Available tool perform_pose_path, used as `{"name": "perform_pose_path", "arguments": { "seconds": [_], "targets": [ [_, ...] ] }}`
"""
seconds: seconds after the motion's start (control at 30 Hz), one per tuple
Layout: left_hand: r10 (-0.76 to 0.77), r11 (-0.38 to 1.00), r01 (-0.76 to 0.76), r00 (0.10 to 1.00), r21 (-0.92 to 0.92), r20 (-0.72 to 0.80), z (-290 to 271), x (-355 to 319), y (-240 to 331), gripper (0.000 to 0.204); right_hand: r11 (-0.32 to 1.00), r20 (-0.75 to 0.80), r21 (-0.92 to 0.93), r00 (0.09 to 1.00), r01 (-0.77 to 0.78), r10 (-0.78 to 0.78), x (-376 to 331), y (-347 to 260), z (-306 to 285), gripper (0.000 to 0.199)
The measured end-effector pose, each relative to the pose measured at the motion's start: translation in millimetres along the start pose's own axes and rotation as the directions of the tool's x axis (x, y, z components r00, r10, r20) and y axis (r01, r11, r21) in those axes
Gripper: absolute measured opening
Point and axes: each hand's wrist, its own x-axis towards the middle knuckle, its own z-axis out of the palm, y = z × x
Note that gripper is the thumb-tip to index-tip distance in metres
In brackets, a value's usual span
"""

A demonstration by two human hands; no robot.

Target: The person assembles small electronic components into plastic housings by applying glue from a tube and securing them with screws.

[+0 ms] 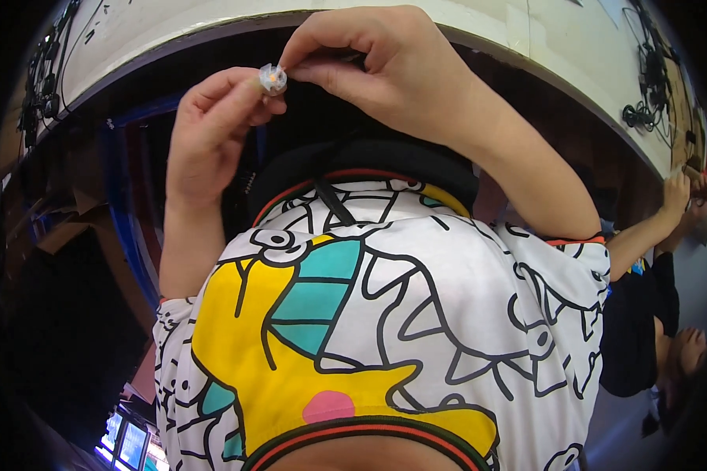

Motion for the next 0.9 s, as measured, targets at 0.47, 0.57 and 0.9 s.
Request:
{"name": "perform_pose_path", "arguments": {
  "seconds": [0.47, 0.57, 0.9],
  "targets": [
    [-0.020, 0.995, 0.016, 0.999, 0.094, 0.039, -0.6, 7.3, 5.3, 0.013, 0.998, 0.032, -0.010, 0.997, 0.068, -0.068, 2.5, -1.0, -7.1, 0.015],
    [-0.005, 1.000, 0.005, 1.000, 0.006, -0.003, 1.7, 7.4, 0.8, 0.014, 0.986, -0.018, -0.108, 0.991, 0.128, -0.131, -4.8, -1.1, -4.3, 0.017],
    [-0.118, 0.927, 0.109, 0.993, -0.360, -0.003, 9.2, 9.4, -6.9, 0.015, 0.753, -0.151, -0.550, 0.843, 0.363, -0.516, -10.4, 20.7, 6.6, 0.017]
  ]
}}
